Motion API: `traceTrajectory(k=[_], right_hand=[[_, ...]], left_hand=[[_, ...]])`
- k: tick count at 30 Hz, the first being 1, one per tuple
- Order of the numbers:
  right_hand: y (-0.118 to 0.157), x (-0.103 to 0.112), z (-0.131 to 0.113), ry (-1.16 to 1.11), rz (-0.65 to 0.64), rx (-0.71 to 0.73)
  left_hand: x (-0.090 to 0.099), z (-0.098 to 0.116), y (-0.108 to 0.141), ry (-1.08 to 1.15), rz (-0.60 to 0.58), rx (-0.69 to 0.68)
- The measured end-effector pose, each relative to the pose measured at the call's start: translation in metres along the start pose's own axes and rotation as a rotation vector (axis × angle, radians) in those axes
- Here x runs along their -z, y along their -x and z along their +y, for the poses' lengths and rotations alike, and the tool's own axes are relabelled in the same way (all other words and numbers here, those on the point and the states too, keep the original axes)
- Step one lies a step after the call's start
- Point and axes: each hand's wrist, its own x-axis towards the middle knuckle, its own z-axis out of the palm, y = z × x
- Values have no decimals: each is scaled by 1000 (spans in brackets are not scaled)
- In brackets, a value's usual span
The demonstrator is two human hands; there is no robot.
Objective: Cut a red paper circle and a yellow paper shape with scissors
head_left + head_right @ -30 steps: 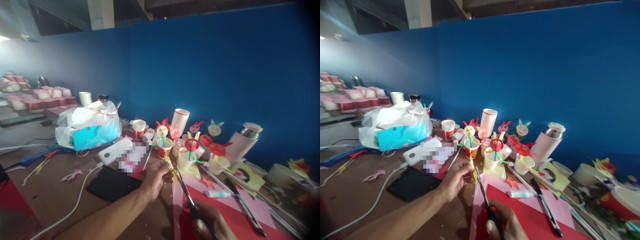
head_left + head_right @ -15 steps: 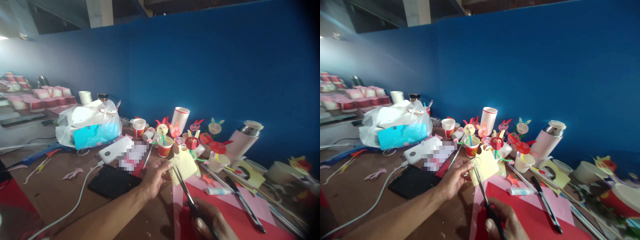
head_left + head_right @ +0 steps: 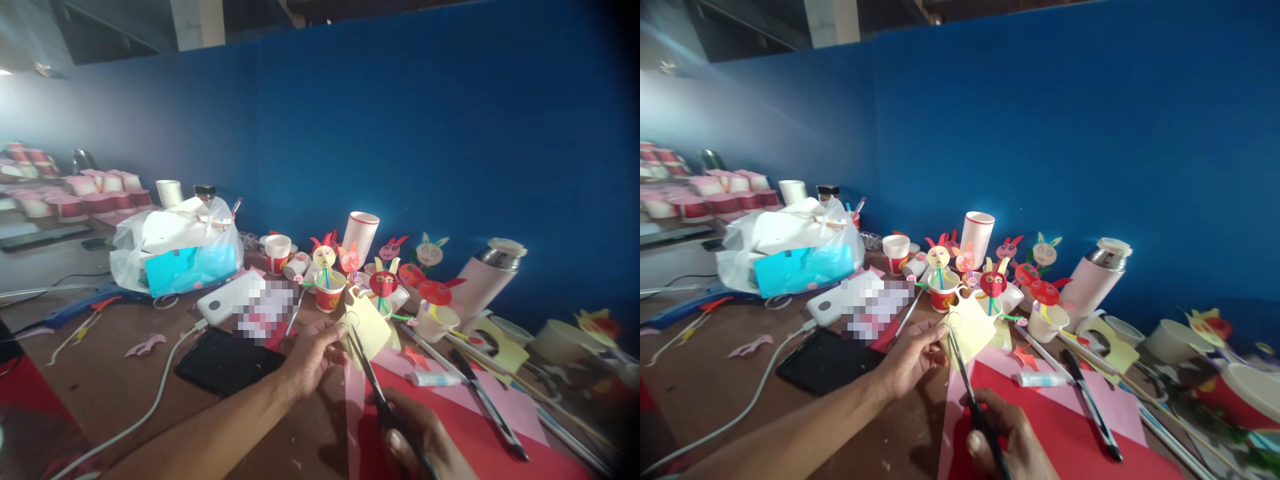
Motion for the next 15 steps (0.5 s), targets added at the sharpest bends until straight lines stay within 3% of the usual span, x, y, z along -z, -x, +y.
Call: traceTrajectory(k=[5,15], right_hand=[[-9,8,1,91,-178,34],[-6,3,1,35,-68,21]], left_hand=[[-1,-1,2,-92,-19,-20],[-3,2,3,-186,7,-37]])
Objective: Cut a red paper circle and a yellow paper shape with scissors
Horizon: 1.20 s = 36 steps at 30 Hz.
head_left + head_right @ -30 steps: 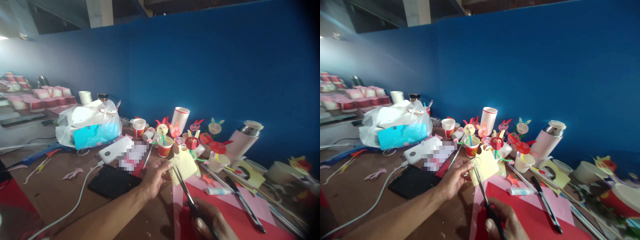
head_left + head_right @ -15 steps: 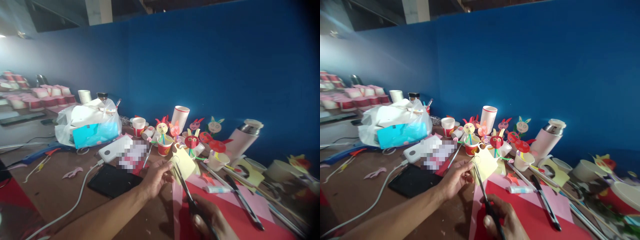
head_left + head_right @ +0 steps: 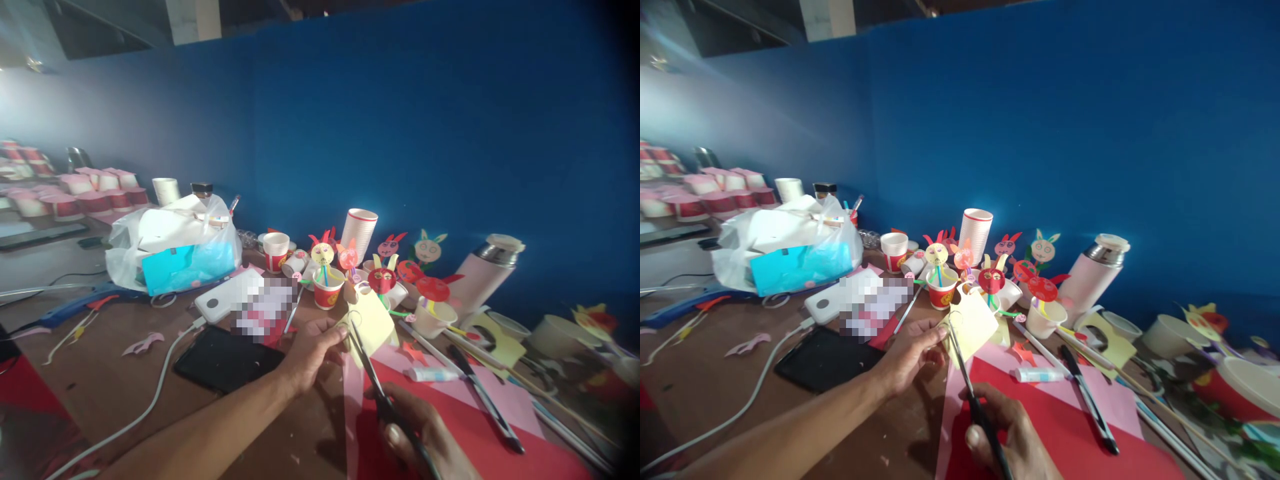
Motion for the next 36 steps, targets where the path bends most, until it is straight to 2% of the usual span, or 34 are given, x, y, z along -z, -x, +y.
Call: traceTrajectory(k=[4,7,13,18,23,25,30,36], right_hand=[[-2,6,2,76,-74,20],[-2,8,2,107,-71,8],[-4,6,4,13,-130,27],[-1,7,12,-36,-74,30],[3,7,18,-92,22,3],[2,8,18,-106,-14,-10],[-1,11,15,-83,-102,23],[-2,9,8,-47,-119,46]], left_hand=[[0,3,0,46,-19,45],[0,4,1,61,-17,90],[-1,0,1,-67,-17,83],[2,-3,0,-177,-65,22],[4,2,2,-232,-106,78],[4,4,2,-214,-114,100],[5,5,1,-208,-171,52],[3,9,2,-188,-186,133]])
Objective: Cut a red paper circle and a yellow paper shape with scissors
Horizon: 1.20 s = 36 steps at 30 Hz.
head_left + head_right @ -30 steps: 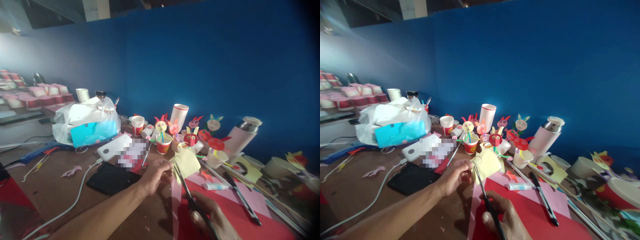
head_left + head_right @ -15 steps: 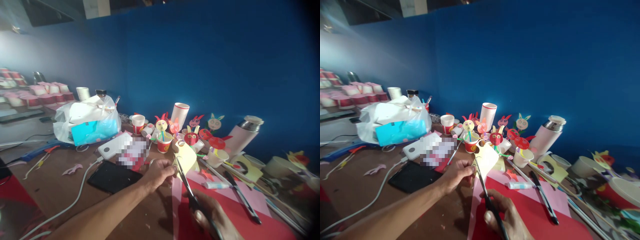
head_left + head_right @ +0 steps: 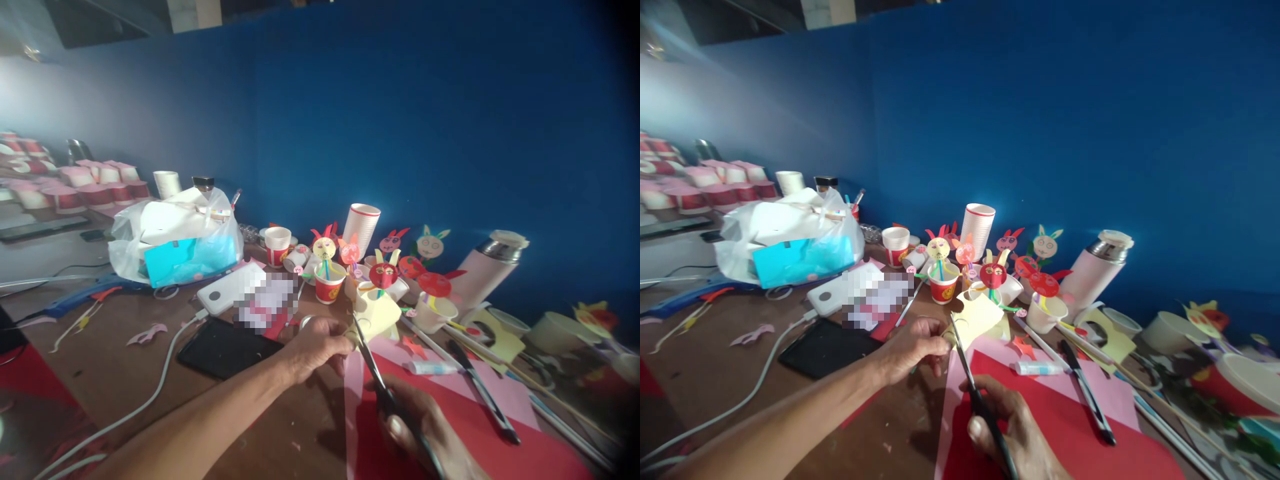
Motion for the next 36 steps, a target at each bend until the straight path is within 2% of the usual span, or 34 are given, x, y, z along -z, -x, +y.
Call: traceTrajectory(k=[7,18,29,36], right_hand=[[-1,-3,3,-32,1,8],[-1,-6,-5,-91,-114,15],[-1,-6,-10,57,-60,20],[0,-8,-12,38,-38,33]], left_hand=[[-2,2,0,-46,1,39],[-7,11,8,-113,-12,120],[-7,12,8,-111,-12,121],[-7,11,7,-116,-19,133]])
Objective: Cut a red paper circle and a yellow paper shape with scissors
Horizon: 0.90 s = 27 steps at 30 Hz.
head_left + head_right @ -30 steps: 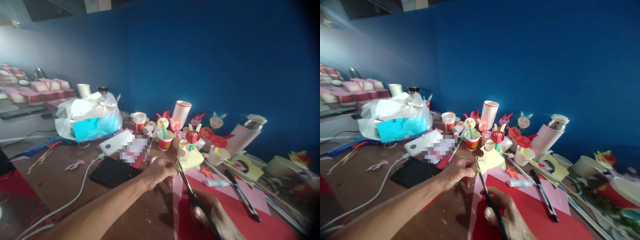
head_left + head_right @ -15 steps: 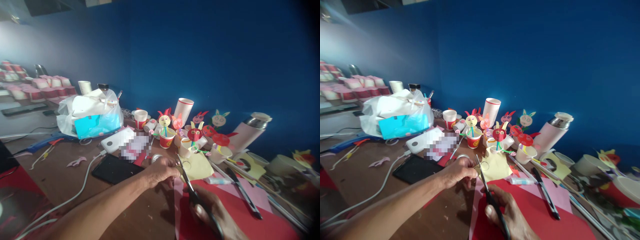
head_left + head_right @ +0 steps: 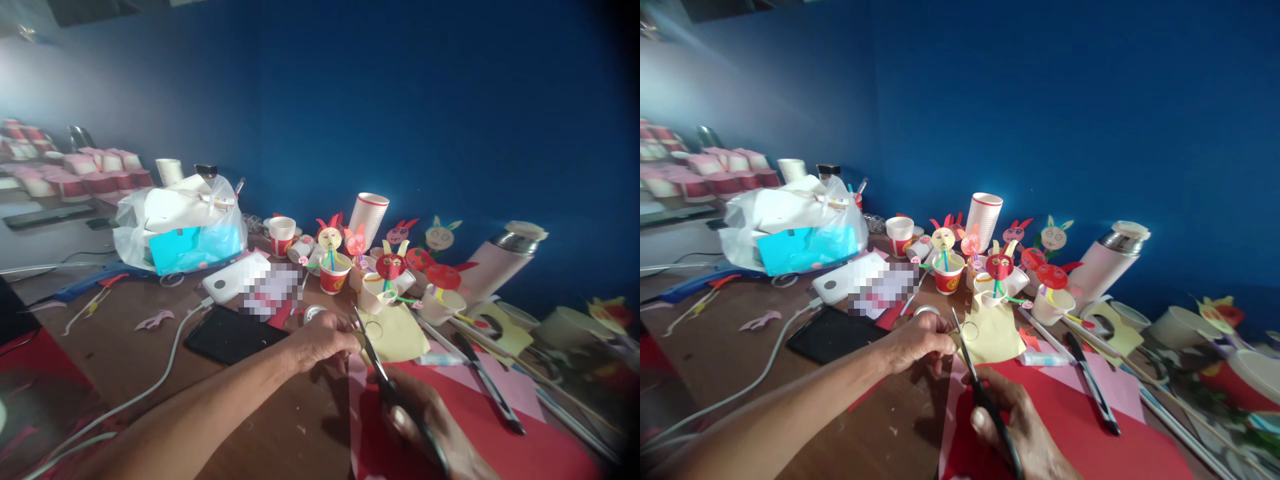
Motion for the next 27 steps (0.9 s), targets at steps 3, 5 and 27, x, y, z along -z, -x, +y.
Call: traceTrajectory(k=[3,5,27], right_hand=[[-2,1,3,-19,-28,-4],[-2,1,5,-23,-28,-7],[0,-4,4,-124,78,-47]], left_hand=[[1,-1,-1,7,0,2],[1,-2,-1,3,1,2],[5,-3,-3,-29,-5,-19]])
